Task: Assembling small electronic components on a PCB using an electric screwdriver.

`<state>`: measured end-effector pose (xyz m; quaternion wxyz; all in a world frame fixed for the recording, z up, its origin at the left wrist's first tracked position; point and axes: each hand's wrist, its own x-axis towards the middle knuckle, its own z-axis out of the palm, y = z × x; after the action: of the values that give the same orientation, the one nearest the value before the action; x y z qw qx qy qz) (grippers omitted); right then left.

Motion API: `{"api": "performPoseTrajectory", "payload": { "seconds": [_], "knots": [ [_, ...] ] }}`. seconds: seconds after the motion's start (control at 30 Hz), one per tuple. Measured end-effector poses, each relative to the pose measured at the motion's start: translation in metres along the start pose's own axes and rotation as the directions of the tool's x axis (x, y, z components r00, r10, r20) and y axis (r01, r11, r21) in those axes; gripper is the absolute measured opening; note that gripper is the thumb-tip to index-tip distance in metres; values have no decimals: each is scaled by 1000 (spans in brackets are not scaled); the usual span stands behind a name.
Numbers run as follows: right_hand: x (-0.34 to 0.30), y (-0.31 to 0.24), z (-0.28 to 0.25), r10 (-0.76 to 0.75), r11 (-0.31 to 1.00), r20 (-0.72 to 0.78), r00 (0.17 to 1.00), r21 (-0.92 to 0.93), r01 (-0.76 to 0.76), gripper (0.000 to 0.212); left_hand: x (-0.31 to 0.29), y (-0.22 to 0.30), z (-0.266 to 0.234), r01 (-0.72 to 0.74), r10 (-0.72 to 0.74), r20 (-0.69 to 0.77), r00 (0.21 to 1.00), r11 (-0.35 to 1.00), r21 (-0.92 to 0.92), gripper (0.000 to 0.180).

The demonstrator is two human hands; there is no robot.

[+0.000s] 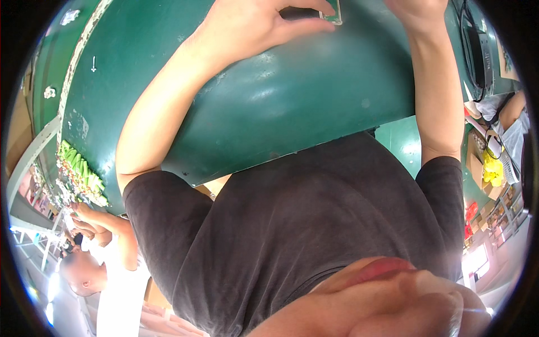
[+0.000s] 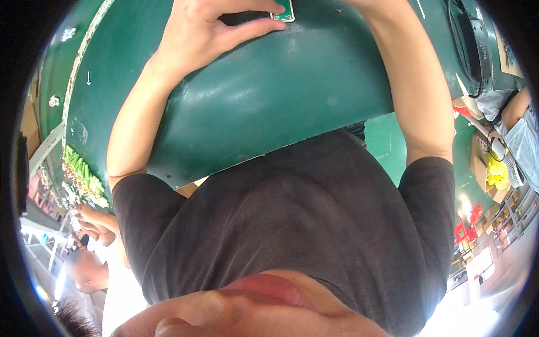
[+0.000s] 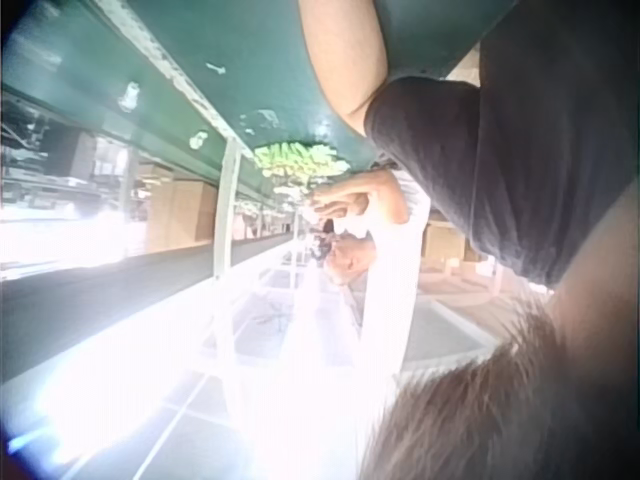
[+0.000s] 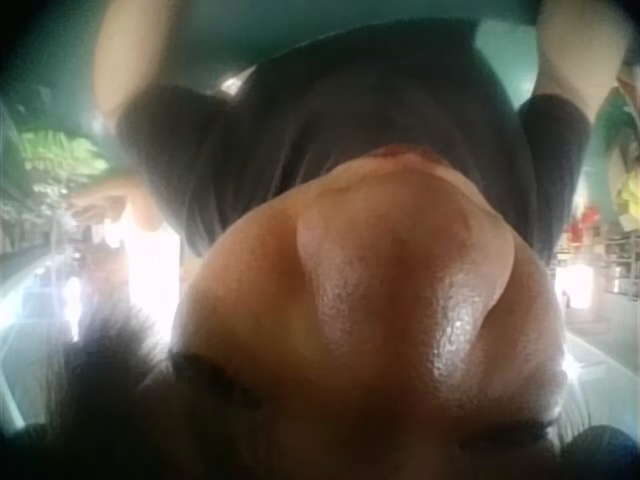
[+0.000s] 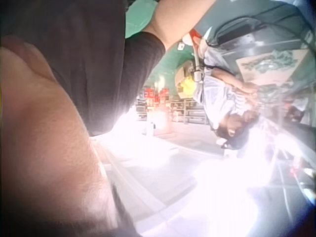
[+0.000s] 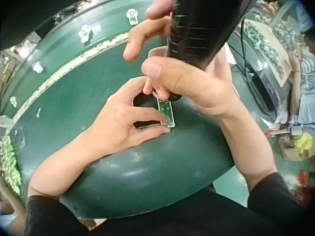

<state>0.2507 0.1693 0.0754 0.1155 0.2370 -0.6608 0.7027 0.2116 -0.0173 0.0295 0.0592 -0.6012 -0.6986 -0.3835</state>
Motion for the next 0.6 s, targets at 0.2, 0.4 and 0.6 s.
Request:
{"api": "performPoseTrajectory", "payload": {
  "seconds": [0.2, 0.4, 0.6],
  "knots": [
    [-4, -6, -8, 50, 998, 17, 999, -25, -49, 16, 2, 0, -2, 5, -5, 19, 1000, 1000, -9, 24],
    [-5, -12, -16, 112, 992, 49, 992, -64, -109, 21, 4, -1, 0, -104, 106, -38, 994, 992, 65, 26],
    [-14, -26, -23, 184, 980, 89, 979, -95, -175, 25, 16, 9, -14, 17, -22, 45, 999, 992, 129, 29]
  ]
}}
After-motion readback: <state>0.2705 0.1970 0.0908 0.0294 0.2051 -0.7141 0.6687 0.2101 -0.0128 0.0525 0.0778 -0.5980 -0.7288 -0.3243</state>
